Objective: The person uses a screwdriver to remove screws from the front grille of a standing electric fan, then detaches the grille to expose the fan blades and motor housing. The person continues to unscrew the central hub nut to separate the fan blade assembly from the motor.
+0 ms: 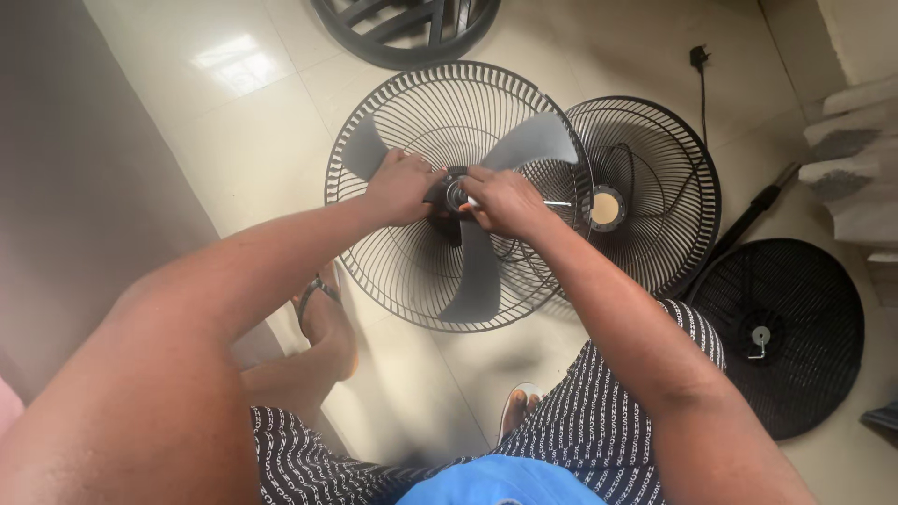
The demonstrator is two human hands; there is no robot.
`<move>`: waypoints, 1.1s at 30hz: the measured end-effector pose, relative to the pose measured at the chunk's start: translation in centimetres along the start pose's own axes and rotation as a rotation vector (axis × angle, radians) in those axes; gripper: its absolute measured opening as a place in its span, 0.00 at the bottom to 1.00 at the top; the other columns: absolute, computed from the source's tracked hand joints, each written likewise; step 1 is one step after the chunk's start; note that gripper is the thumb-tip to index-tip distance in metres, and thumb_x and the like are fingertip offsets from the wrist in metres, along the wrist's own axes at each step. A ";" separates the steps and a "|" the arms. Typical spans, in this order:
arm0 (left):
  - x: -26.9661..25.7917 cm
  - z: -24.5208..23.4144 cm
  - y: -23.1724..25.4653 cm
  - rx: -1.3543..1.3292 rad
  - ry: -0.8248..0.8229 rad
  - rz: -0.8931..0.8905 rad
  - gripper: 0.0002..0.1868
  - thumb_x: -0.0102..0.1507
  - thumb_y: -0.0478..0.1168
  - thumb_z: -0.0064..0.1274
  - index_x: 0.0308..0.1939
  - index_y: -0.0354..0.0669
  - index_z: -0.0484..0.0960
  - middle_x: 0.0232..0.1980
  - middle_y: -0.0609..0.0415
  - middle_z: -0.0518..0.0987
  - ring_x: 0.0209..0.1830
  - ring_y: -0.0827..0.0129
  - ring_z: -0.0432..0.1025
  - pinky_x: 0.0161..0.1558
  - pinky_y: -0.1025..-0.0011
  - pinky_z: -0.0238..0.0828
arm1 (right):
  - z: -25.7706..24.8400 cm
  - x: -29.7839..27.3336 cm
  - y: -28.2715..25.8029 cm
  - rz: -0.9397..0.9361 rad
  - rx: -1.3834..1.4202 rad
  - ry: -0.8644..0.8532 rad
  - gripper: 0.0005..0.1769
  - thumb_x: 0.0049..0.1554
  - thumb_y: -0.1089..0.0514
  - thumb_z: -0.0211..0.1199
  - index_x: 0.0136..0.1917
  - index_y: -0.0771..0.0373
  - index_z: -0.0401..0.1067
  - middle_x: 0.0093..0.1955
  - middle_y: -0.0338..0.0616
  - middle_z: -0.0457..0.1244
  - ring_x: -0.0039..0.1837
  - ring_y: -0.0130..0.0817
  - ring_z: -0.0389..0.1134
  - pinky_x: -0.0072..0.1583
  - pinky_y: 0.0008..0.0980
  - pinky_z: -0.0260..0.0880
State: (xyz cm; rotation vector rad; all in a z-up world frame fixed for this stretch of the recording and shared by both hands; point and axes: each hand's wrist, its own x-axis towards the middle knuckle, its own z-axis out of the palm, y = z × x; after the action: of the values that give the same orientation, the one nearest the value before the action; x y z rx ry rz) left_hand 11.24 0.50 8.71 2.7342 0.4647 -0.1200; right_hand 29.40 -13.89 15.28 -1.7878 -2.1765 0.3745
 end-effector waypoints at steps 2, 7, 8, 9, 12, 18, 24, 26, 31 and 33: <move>-0.3 0.3 0.4 -0.066 -0.017 -0.048 0.34 0.57 0.59 0.60 0.64 0.51 0.78 0.47 0.53 0.82 0.56 0.62 0.72 0.58 0.56 0.55 | 0.7 -0.2 0.5 0.018 -0.010 -0.014 0.15 0.52 0.55 0.69 0.50 0.64 0.72 0.48 0.49 0.66 0.44 0.55 0.70 0.44 0.51 0.70; -0.4 -0.9 1.4 -0.026 -0.132 -0.154 0.28 0.58 0.63 0.59 0.56 0.54 0.83 0.43 0.53 0.82 0.51 0.63 0.75 0.55 0.57 0.55 | 2.4 -0.1 0.8 0.065 -0.117 0.031 0.21 0.57 0.43 0.67 0.46 0.65 0.71 0.43 0.53 0.66 0.39 0.56 0.69 0.41 0.51 0.69; -0.5 -1.1 1.6 -0.028 -0.104 -0.142 0.29 0.58 0.64 0.59 0.56 0.53 0.83 0.41 0.53 0.82 0.50 0.62 0.75 0.53 0.57 0.55 | 2.7 -0.1 0.6 0.089 -0.148 0.036 0.22 0.59 0.42 0.65 0.44 0.65 0.72 0.43 0.53 0.66 0.39 0.55 0.69 0.40 0.51 0.69; -0.5 -1.3 1.8 -0.029 -0.077 -0.130 0.30 0.57 0.65 0.59 0.56 0.53 0.83 0.40 0.53 0.82 0.48 0.62 0.75 0.52 0.57 0.56 | 2.9 -0.1 0.4 0.112 -0.180 0.040 0.24 0.61 0.40 0.63 0.43 0.65 0.72 0.42 0.54 0.66 0.38 0.54 0.69 0.40 0.50 0.70; -0.3 -1.7 2.2 -0.009 -0.141 -0.157 0.30 0.59 0.68 0.56 0.52 0.52 0.83 0.38 0.53 0.83 0.46 0.62 0.76 0.52 0.57 0.56 | 3.3 0.0 -0.5 0.212 -0.182 0.106 0.26 0.60 0.38 0.63 0.39 0.65 0.75 0.42 0.53 0.68 0.36 0.54 0.70 0.38 0.50 0.70; -0.6 -2.5 2.6 -0.034 -0.182 -0.192 0.30 0.60 0.70 0.53 0.50 0.53 0.84 0.34 0.55 0.83 0.42 0.64 0.77 0.51 0.60 0.57 | 2.1 0.8 -2.4 0.537 -0.045 0.102 0.25 0.54 0.37 0.66 0.38 0.62 0.79 0.35 0.53 0.69 0.37 0.54 0.71 0.41 0.51 0.71; -0.6 -3.1 3.1 -0.040 -0.251 -0.225 0.30 0.58 0.72 0.54 0.46 0.55 0.86 0.36 0.55 0.83 0.43 0.64 0.77 0.54 0.61 0.56 | 0.1 0.7 -1.7 0.205 0.062 0.175 0.26 0.45 0.44 0.72 0.50 0.65 0.77 0.46 0.51 0.68 0.43 0.57 0.70 0.42 0.53 0.69; -0.5 -3.3 3.1 -0.041 -0.274 -0.241 0.29 0.58 0.72 0.54 0.45 0.56 0.86 0.36 0.55 0.83 0.43 0.64 0.77 0.56 0.61 0.56 | -0.3 0.3 -1.3 0.162 -0.018 0.066 0.20 0.46 0.50 0.70 0.51 0.59 0.77 0.48 0.48 0.67 0.46 0.54 0.71 0.45 0.51 0.71; -0.3 -2.6 2.9 -0.030 -0.255 -0.223 0.29 0.59 0.72 0.53 0.46 0.57 0.85 0.36 0.54 0.83 0.44 0.63 0.77 0.57 0.59 0.57 | 0.4 0.1 -1.2 0.307 -0.126 -0.084 0.21 0.57 0.40 0.73 0.48 0.59 0.75 0.50 0.45 0.67 0.50 0.50 0.71 0.52 0.49 0.72; -0.5 -2.3 2.8 -0.005 -0.215 -0.218 0.26 0.60 0.69 0.54 0.46 0.57 0.85 0.36 0.54 0.83 0.43 0.63 0.77 0.56 0.59 0.58 | 0.6 0.2 -1.5 0.411 -0.140 -0.104 0.25 0.60 0.34 0.73 0.48 0.58 0.76 0.49 0.44 0.67 0.51 0.48 0.71 0.53 0.47 0.72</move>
State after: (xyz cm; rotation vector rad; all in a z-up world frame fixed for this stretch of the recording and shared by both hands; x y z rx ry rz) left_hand 11.80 -1.27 11.91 2.6184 0.6963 -0.4627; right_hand 27.76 -14.04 15.29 -2.3470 -1.9292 0.4211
